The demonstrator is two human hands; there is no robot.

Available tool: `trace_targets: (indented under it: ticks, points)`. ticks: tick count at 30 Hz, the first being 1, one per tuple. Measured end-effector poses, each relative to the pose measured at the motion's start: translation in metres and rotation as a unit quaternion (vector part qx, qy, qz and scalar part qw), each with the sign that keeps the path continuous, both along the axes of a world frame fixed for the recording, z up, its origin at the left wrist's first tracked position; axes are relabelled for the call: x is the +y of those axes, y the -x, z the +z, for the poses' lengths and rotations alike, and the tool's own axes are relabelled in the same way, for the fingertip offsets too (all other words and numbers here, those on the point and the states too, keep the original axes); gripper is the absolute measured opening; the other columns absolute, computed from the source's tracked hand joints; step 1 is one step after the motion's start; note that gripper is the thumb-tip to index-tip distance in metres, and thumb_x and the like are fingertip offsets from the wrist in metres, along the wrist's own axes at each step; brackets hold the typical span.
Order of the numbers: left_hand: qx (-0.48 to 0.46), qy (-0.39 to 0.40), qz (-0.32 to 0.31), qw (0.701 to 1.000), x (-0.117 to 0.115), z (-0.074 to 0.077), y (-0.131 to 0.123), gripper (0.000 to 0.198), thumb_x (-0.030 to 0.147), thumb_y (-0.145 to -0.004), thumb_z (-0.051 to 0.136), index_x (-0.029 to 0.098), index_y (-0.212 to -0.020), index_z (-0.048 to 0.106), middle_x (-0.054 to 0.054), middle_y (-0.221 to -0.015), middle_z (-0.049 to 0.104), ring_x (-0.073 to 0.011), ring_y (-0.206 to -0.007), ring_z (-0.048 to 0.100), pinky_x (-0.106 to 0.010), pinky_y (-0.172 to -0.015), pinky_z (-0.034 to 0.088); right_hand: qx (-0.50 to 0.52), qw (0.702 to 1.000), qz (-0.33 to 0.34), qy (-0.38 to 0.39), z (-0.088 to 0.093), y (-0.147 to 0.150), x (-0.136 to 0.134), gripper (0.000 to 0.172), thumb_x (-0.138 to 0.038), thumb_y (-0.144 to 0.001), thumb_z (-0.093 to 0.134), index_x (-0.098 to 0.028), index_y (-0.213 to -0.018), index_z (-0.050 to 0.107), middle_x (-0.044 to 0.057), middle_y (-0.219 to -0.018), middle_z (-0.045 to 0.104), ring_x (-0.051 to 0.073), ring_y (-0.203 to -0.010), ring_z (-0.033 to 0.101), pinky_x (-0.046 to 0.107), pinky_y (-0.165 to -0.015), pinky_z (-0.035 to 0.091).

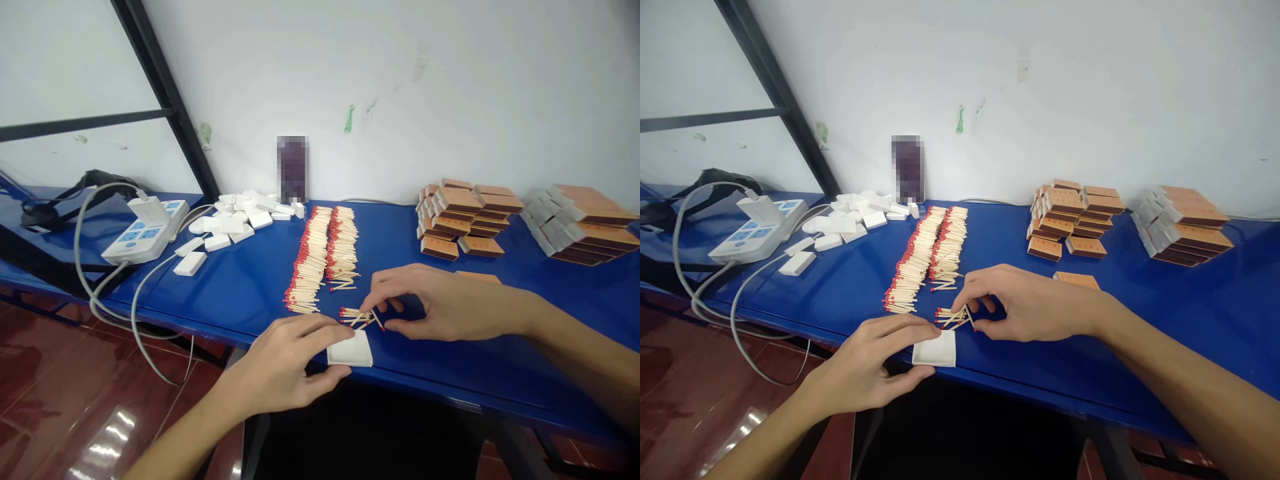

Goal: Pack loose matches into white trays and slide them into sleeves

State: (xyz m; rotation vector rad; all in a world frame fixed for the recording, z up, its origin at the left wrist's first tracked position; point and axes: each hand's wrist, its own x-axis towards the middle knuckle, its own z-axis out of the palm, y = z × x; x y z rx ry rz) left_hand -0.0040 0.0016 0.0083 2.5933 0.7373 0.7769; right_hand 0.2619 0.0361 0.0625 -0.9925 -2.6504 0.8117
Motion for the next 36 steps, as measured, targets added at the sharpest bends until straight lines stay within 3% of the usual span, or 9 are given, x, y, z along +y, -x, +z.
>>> trace_targets:
  ticks: [6,12,17,23,27,36]
  points:
    - [-0.007,-0.009,-0.022,1.000,0.000,-0.001,0.001,0.030,0.027,-0.090,0.063,0.021,-0.119,0.060,-0.005,-0.113,0.071,-0.0180,-0.102,0.067,-0.031,-0.089,0.055,-0.016,0.998,-0.025,-0.055,-0.004,-0.003,0.000,0.038,-0.014,-0.075,0.060,-0.023,-0.111,0.067,0.002,-0.089,0.064,0.016,-0.075,0.057,0.029,-0.070,0.045]
    - [0.023,-0.017,-0.023,0.999,-0.001,-0.001,0.001,0.034,0.030,-0.089,0.065,0.023,-0.121,0.059,-0.003,-0.115,0.071,-0.0184,-0.102,0.068,-0.032,-0.091,0.053,-0.027,0.999,-0.008,-0.024,-0.011,0.001,0.005,0.017,-0.025,-0.090,0.055,-0.025,-0.099,0.069,0.003,-0.091,0.063,0.015,-0.079,0.058,0.028,-0.068,0.043]
    - [0.051,-0.029,-0.020,0.998,-0.002,0.000,0.002,0.039,0.030,-0.090,0.064,0.024,-0.127,0.056,-0.002,-0.121,0.070,-0.0191,-0.103,0.067,-0.033,-0.091,0.051,-0.018,1.000,-0.010,-0.018,-0.014,-0.001,0.006,0.019,-0.034,-0.095,0.052,-0.023,-0.091,0.068,0.003,-0.090,0.063,0.016,-0.080,0.058,0.029,-0.070,0.042]
    - [0.044,-0.031,-0.022,0.998,-0.002,0.000,0.002,0.040,0.038,-0.088,0.066,0.023,-0.124,0.059,-0.003,-0.120,0.069,-0.0201,-0.102,0.068,-0.034,-0.089,0.051,-0.020,0.999,-0.015,-0.021,-0.014,-0.003,0.006,0.021,-0.035,-0.096,0.050,-0.022,-0.089,0.065,0.003,-0.089,0.062,0.016,-0.078,0.057,0.029,-0.068,0.041]
    - [0.039,-0.036,-0.020,0.998,-0.001,0.000,0.001,0.035,0.033,-0.090,0.064,0.024,-0.123,0.059,-0.001,-0.119,0.070,-0.0182,-0.101,0.068,-0.033,-0.088,0.052,-0.024,0.999,-0.025,-0.027,-0.009,-0.004,0.005,0.020,-0.036,-0.095,0.051,-0.022,-0.087,0.064,0.002,-0.087,0.060,0.015,-0.076,0.055,0.028,-0.066,0.040]
    - [0.013,-0.061,-0.010,0.998,-0.002,-0.003,0.000,0.033,0.032,-0.089,0.065,0.022,-0.121,0.060,-0.001,-0.113,0.071,-0.0173,-0.097,0.069,-0.031,-0.086,0.054,0.014,0.998,-0.031,-0.043,-0.009,0.010,-0.006,0.007,-0.024,-0.087,0.057,-0.021,-0.084,0.062,0.000,-0.085,0.060,0.012,-0.072,0.054,0.025,-0.063,0.040]
